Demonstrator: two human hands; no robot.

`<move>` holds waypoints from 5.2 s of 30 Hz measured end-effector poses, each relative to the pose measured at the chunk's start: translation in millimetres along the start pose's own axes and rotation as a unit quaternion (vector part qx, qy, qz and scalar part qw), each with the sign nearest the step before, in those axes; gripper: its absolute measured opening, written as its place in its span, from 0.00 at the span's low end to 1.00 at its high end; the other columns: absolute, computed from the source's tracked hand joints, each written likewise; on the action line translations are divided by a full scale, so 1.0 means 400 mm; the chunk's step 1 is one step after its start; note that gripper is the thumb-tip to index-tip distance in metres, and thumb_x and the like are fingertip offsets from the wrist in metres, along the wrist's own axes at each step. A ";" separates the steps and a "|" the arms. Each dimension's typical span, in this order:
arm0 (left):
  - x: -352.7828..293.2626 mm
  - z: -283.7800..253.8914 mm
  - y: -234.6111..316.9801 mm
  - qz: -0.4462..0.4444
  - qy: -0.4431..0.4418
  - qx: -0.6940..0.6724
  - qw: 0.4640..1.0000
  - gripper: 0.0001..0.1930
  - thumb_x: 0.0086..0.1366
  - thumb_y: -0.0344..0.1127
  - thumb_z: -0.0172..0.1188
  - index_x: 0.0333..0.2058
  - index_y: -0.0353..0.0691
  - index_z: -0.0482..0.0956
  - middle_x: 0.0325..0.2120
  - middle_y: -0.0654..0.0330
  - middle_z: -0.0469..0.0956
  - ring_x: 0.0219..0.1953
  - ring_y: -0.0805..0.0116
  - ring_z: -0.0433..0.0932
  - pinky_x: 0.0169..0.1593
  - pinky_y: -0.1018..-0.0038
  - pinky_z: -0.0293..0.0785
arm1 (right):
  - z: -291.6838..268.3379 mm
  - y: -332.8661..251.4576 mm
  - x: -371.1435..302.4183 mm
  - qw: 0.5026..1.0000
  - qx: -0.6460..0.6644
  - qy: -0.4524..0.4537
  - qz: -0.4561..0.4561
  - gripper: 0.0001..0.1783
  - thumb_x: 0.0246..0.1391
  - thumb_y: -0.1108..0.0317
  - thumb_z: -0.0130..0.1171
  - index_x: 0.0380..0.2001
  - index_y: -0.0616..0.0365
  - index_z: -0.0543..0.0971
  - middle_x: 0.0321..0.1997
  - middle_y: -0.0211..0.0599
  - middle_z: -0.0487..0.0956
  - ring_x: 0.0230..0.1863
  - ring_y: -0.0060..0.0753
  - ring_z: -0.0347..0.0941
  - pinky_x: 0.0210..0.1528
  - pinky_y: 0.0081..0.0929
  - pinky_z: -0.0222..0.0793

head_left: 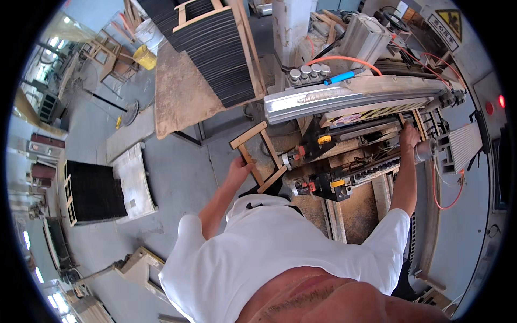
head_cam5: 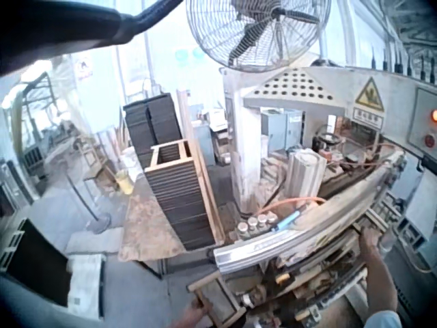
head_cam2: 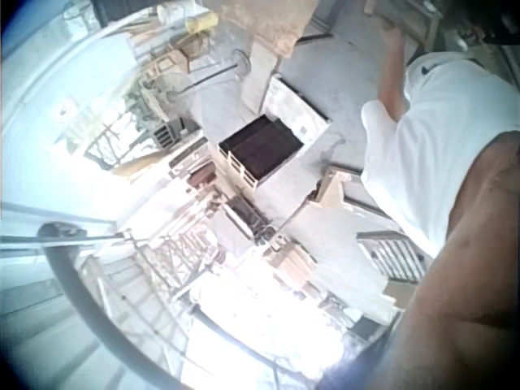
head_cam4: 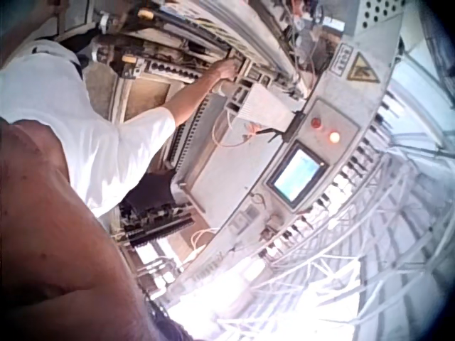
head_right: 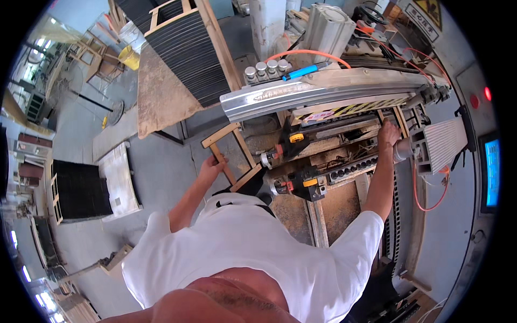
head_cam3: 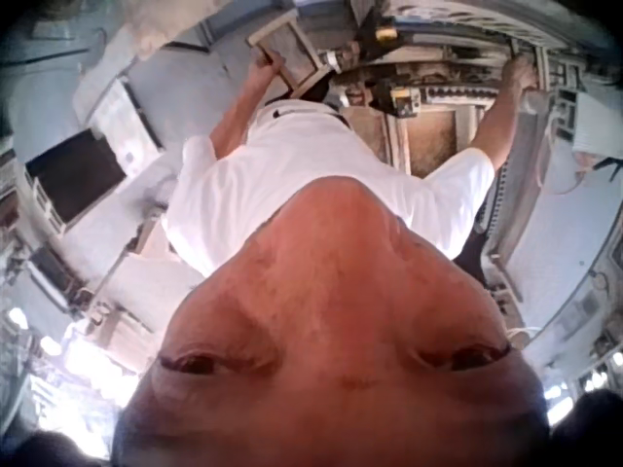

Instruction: The person repeatedly picks up small wooden frames from a stack, places them on a machine, and then moves them to a different stack. This process is repeated continuously throughout the video.

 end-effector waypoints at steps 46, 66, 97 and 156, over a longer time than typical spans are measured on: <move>0.417 -0.441 1.262 0.627 0.091 0.337 0.697 0.30 0.59 0.56 0.60 0.47 0.33 0.79 0.42 0.43 0.79 0.48 0.48 0.77 0.53 0.60 0.71 | -0.556 -0.725 -0.838 0.861 0.459 0.029 0.217 0.09 0.54 0.74 0.60 0.39 0.62 0.80 0.34 0.45 0.81 0.35 0.32 0.79 0.39 0.26 0.72; 0.385 -0.355 1.259 0.485 -0.017 0.530 0.695 0.25 0.51 0.45 0.64 0.47 0.41 0.79 0.42 0.45 0.79 0.46 0.48 0.78 0.52 0.59 0.74 | -0.616 -0.691 -1.164 0.832 0.468 -0.041 0.296 0.10 0.57 0.72 0.57 0.41 0.65 0.80 0.31 0.38 0.81 0.33 0.25 0.75 0.39 0.24 0.71; -0.167 0.470 0.136 0.193 -0.522 0.116 0.823 0.15 0.64 0.31 0.59 0.47 0.29 0.75 0.36 0.56 0.81 0.36 0.71 0.81 0.40 0.79 0.77 | -1.002 -0.465 -1.970 0.777 0.065 0.032 0.625 0.15 0.53 0.70 0.62 0.46 0.55 0.79 0.43 0.41 0.81 0.45 0.45 0.75 0.46 0.38 0.72; -0.026 0.131 0.025 -0.114 -0.180 -0.217 0.953 0.15 0.62 0.30 0.60 0.47 0.35 0.73 0.40 0.55 0.79 0.45 0.61 0.79 0.49 0.67 0.77 | 0.025 -0.008 -0.045 1.000 0.007 -0.019 -0.009 0.13 0.48 0.73 0.56 0.39 0.52 0.79 0.36 0.48 0.81 0.50 0.50 0.72 0.52 0.51 0.61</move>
Point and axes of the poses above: each hand's wrist, its own x-axis towards the middle knuckle, its own z-axis out of the palm, y = z × x, the point moved 5 cm from there along x, towards the middle knuckle
